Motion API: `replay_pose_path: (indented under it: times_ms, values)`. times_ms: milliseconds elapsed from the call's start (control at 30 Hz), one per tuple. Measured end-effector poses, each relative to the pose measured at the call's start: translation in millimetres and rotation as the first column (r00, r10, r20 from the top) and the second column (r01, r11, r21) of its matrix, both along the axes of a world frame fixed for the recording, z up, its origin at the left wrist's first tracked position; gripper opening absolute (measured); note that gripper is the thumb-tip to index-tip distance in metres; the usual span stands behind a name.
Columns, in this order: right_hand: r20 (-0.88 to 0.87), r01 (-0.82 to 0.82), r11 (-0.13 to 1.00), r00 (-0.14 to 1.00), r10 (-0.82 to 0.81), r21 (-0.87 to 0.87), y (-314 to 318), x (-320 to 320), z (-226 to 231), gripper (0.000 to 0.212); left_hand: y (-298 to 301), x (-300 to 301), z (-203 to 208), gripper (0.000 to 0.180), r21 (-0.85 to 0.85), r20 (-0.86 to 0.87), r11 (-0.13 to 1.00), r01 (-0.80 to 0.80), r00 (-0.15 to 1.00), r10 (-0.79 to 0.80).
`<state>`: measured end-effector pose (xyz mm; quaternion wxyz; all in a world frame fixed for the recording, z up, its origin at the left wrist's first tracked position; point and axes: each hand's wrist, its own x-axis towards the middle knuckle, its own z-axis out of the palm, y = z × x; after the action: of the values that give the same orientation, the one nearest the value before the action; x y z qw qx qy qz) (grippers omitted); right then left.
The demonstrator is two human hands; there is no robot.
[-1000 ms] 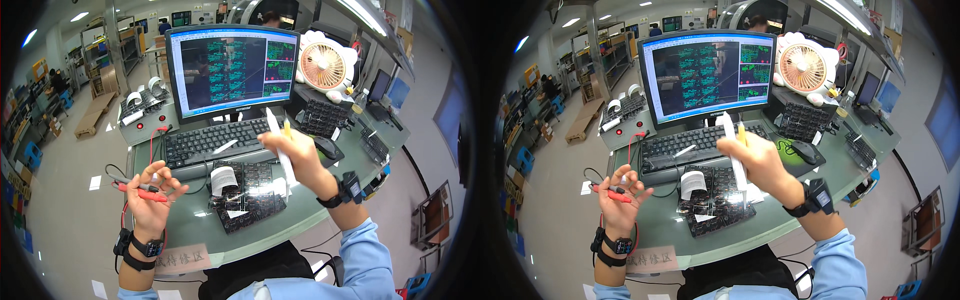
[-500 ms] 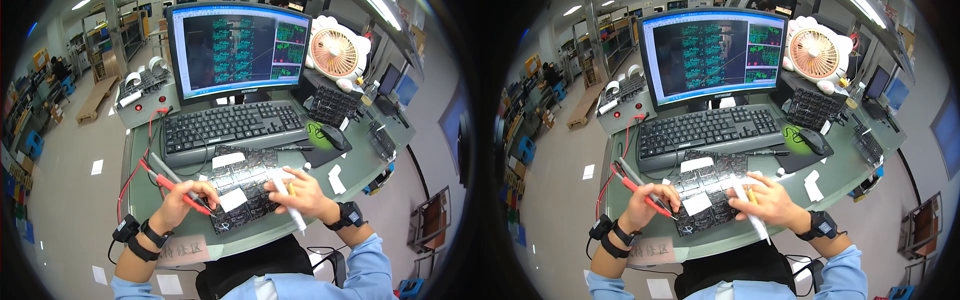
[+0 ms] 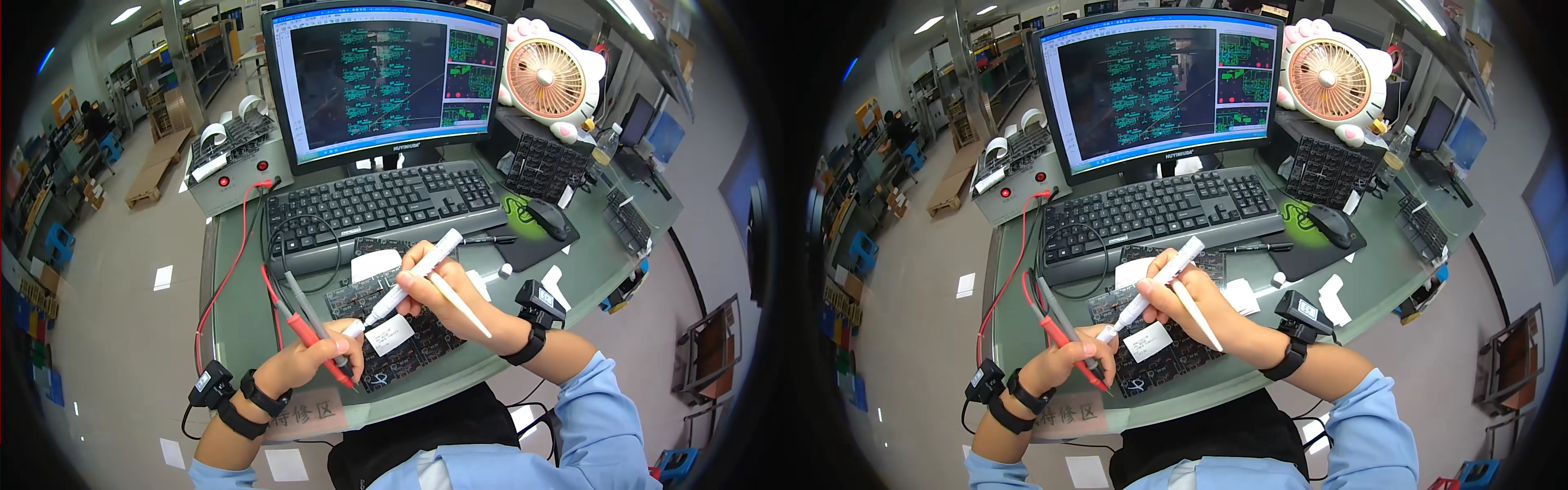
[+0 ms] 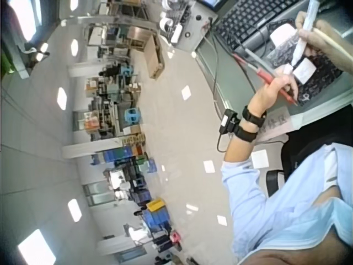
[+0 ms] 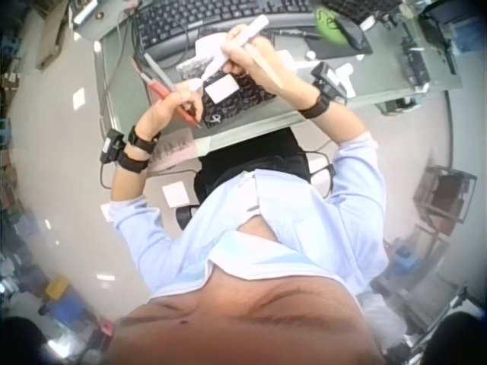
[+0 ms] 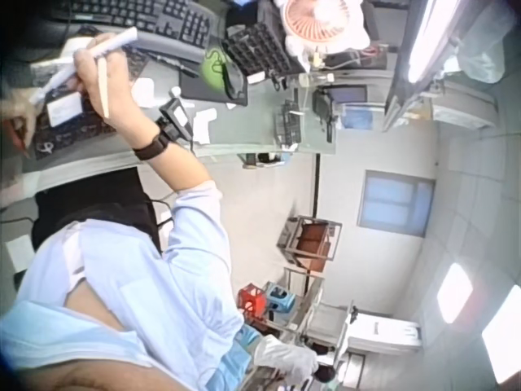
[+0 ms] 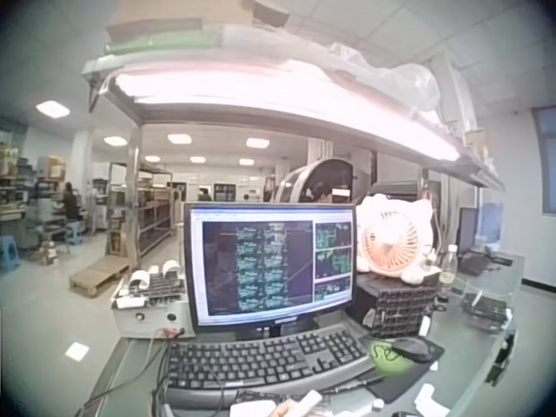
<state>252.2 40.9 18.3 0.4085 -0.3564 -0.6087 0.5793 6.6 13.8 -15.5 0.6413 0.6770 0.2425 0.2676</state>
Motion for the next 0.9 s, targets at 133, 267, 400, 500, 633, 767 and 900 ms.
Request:
replay_pose_path:
  times_ms: [133, 267, 400, 500, 633, 767, 900]
  values:
    - [0.043, -0.057, 0.998, 0.997, 0.057, -0.004, 2, -5, -3, 0.023, -2, 0, 1, 0.048, 0.011, -0.005, 1.000, -0.009, 1.000, 0.009]
    - [0.027, -0.182, 0.982, 0.983, 0.184, -0.058, 4, -10, -7, 0.021, 0, 0, 0, 0.048, 0.004, -0.004, 1.000, -0.004, 1.000, 0.004]
    - [0.038, -0.128, 0.989, 0.991, 0.131, -0.072, 5, -16, -9, 0.021, -3, 1, 0, 0.047, 0.055, -0.005, 0.998, -0.041, 0.999, 0.041]
    - [-0.028, -0.077, 0.992, 0.997, 0.075, -0.103, -2, -22, -8, 0.022, -6, 0, 1, 0.045, 0.128, -0.030, 0.989, -0.080, 0.996, 0.084]
    - [-0.051, -0.076, 0.973, 0.996, 0.067, -0.217, -3, -20, -11, 0.024, -8, -1, 0, 0.044, 0.210, -0.088, 0.974, -0.079, 0.991, 0.100]
    - [-0.065, -0.060, 0.963, 0.997, 0.045, -0.262, -6, -15, -12, 0.027, -10, 5, 5, 0.045, 0.229, -0.113, 0.970, -0.082, 0.988, 0.110]
    - [-0.111, 0.032, 0.994, 0.993, -0.044, -0.100, 0, -3, -2, 0.031, -3, 8, 6, 0.050, 0.192, -0.075, 0.977, -0.094, 0.991, 0.110]
